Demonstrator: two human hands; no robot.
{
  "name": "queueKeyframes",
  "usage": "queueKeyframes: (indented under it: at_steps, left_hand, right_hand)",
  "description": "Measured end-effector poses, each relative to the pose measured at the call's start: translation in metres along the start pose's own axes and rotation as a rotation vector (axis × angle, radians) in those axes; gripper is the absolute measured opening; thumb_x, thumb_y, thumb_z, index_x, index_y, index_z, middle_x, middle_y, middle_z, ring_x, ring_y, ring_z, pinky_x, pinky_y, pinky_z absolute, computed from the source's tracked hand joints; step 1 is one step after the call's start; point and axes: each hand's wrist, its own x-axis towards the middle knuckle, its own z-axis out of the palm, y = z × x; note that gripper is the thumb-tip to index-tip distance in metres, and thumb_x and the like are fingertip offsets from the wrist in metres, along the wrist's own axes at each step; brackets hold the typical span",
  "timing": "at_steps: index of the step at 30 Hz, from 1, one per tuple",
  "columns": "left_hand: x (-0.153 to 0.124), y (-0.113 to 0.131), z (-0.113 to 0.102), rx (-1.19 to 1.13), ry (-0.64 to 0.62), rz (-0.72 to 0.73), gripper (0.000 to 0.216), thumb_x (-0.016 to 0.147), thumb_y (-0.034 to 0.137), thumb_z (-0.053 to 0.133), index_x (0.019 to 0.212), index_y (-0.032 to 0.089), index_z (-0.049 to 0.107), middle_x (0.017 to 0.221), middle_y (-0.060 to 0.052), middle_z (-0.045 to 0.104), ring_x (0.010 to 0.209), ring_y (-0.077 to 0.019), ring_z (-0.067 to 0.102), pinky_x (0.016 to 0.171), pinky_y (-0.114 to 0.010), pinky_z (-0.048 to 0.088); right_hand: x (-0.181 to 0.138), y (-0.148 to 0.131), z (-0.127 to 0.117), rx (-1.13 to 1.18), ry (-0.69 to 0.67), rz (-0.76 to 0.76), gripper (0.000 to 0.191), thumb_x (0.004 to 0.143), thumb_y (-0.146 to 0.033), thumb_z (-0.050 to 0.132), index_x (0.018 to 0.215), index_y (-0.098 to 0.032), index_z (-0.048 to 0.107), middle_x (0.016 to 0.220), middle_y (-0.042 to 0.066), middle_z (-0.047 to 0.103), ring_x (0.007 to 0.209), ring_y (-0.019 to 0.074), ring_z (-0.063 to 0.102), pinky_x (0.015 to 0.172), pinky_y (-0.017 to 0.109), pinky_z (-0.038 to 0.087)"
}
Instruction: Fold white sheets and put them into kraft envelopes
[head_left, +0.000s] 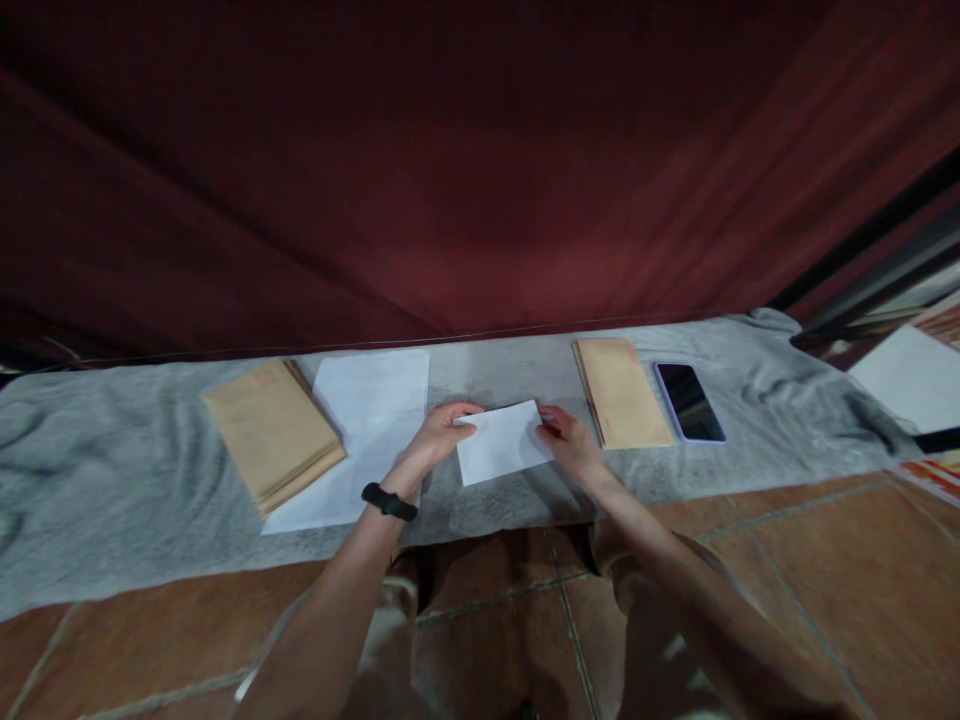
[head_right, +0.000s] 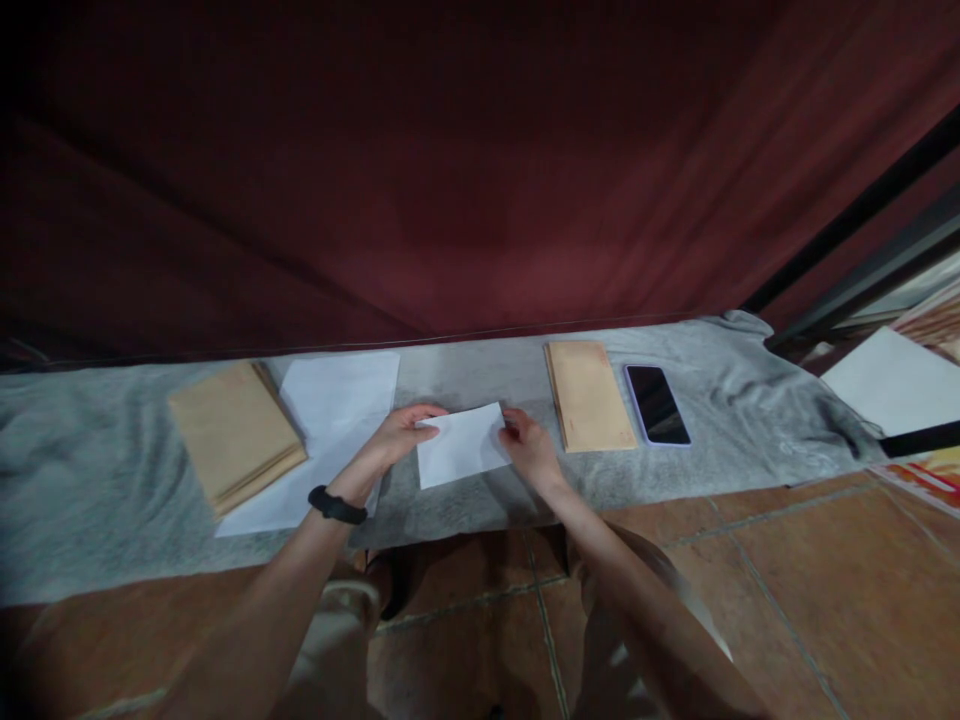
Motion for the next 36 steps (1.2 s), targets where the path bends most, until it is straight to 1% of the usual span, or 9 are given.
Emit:
queueKeyframes:
  at_steps: [5, 9, 11, 15, 19, 26, 30, 33, 36]
  left_hand:
    - [0.000, 0.002, 0.008, 0.256, 0.122, 0.079, 0.030, 0.067, 0.005, 0.066, 0.087, 0.023, 0.077, 0.091, -0.004, 0.074, 0.086, -0.0231, 0.067, 0.090, -0.038, 0.052]
    - [-0.013, 0.007, 0.020, 0.544, 0.197, 0.237, 0.036, 0.079, 0.007, 0.060, 0.108, 0.022, 0.075, 0.118, -0.010, 0.070, 0.114, -0.0284, 0.063, 0.107, -0.046, 0.045]
    - [-0.023, 0.007, 0.033, 0.752, 0.241, 0.366, 0.038, 0.089, 0.015, 0.055, 0.124, 0.019, 0.068, 0.138, -0.014, 0.061, 0.131, -0.0316, 0.054, 0.115, -0.052, 0.038]
    - [-0.045, -0.001, 0.067, 0.948, 0.070, 0.528, 0.046, 0.101, 0.030, 0.041, 0.144, 0.018, 0.050, 0.158, -0.013, 0.043, 0.149, -0.0283, 0.036, 0.123, -0.053, 0.028]
    - [-0.060, -0.013, 0.090, 1.048, -0.015, 0.557, 0.059, 0.102, 0.041, 0.040, 0.153, 0.010, 0.038, 0.162, -0.017, 0.035, 0.154, -0.0290, 0.025, 0.125, -0.053, 0.023]
    - [-0.062, -0.019, 0.084, 1.086, 0.038, 0.518, 0.060, 0.102, 0.039, 0.038, 0.155, 0.012, 0.034, 0.163, -0.017, 0.032, 0.154, -0.0279, 0.022, 0.125, -0.053, 0.023]
    - [-0.062, -0.022, 0.077, 1.103, 0.059, 0.493, 0.060, 0.102, 0.039, 0.038, 0.154, 0.008, 0.035, 0.163, -0.019, 0.031, 0.154, -0.0290, 0.022, 0.125, -0.052, 0.024]
    - [-0.063, -0.022, 0.075, 1.113, 0.066, 0.485, 0.059, 0.102, 0.037, 0.036, 0.154, 0.007, 0.036, 0.163, -0.020, 0.031, 0.154, -0.0286, 0.022, 0.125, -0.052, 0.024]
    - [-0.064, -0.022, 0.074, 1.114, 0.061, 0.489, 0.059, 0.102, 0.035, 0.036, 0.154, 0.008, 0.035, 0.162, -0.020, 0.032, 0.154, -0.0283, 0.021, 0.124, -0.053, 0.025]
  right_hand:
    - [-0.011, -0.008, 0.001, -0.503, -0.055, -0.065, 0.045, 0.093, -0.025, 0.049, 0.137, -0.023, 0.058, 0.093, 0.005, 0.078, 0.085, 0.0242, 0.073, 0.077, 0.034, 0.055]
    - [-0.013, -0.012, 0.000, -0.576, -0.059, -0.061, 0.047, 0.095, -0.026, 0.049, 0.142, -0.023, 0.053, 0.095, 0.005, 0.078, 0.088, 0.0247, 0.074, 0.077, 0.033, 0.055]
    - [-0.013, -0.011, 0.000, -0.564, -0.066, -0.059, 0.047, 0.096, -0.026, 0.049, 0.143, -0.022, 0.052, 0.095, 0.005, 0.078, 0.088, 0.0245, 0.074, 0.077, 0.033, 0.055]
    - [-0.013, -0.011, 0.000, -0.574, -0.079, -0.058, 0.047, 0.096, -0.027, 0.050, 0.143, -0.021, 0.051, 0.100, 0.007, 0.078, 0.090, 0.0248, 0.074, 0.077, 0.033, 0.054]
    - [-0.013, -0.011, 0.000, -0.599, -0.084, -0.058, 0.047, 0.096, -0.025, 0.048, 0.143, -0.020, 0.051, 0.105, 0.008, 0.078, 0.094, 0.0246, 0.074, 0.079, 0.033, 0.055]
    - [-0.015, -0.016, -0.003, -0.624, -0.093, -0.051, 0.046, 0.097, -0.025, 0.047, 0.142, -0.021, 0.051, 0.100, 0.007, 0.078, 0.091, 0.0250, 0.074, 0.079, 0.034, 0.055]
    - [-0.019, -0.023, -0.007, -0.680, -0.068, -0.055, 0.045, 0.097, -0.027, 0.047, 0.141, -0.021, 0.053, 0.108, 0.010, 0.076, 0.096, 0.0262, 0.073, 0.085, 0.037, 0.056]
    - [-0.020, -0.027, -0.005, -0.662, -0.018, -0.171, 0.044, 0.101, -0.028, 0.041, 0.141, -0.018, 0.055, 0.120, 0.013, 0.071, 0.111, 0.0270, 0.068, 0.096, 0.039, 0.053]
    - [-0.021, -0.027, 0.007, -0.561, -0.080, -0.370, 0.048, 0.105, -0.033, 0.032, 0.147, -0.020, 0.051, 0.136, 0.011, 0.064, 0.130, 0.0234, 0.057, 0.110, 0.040, 0.047]
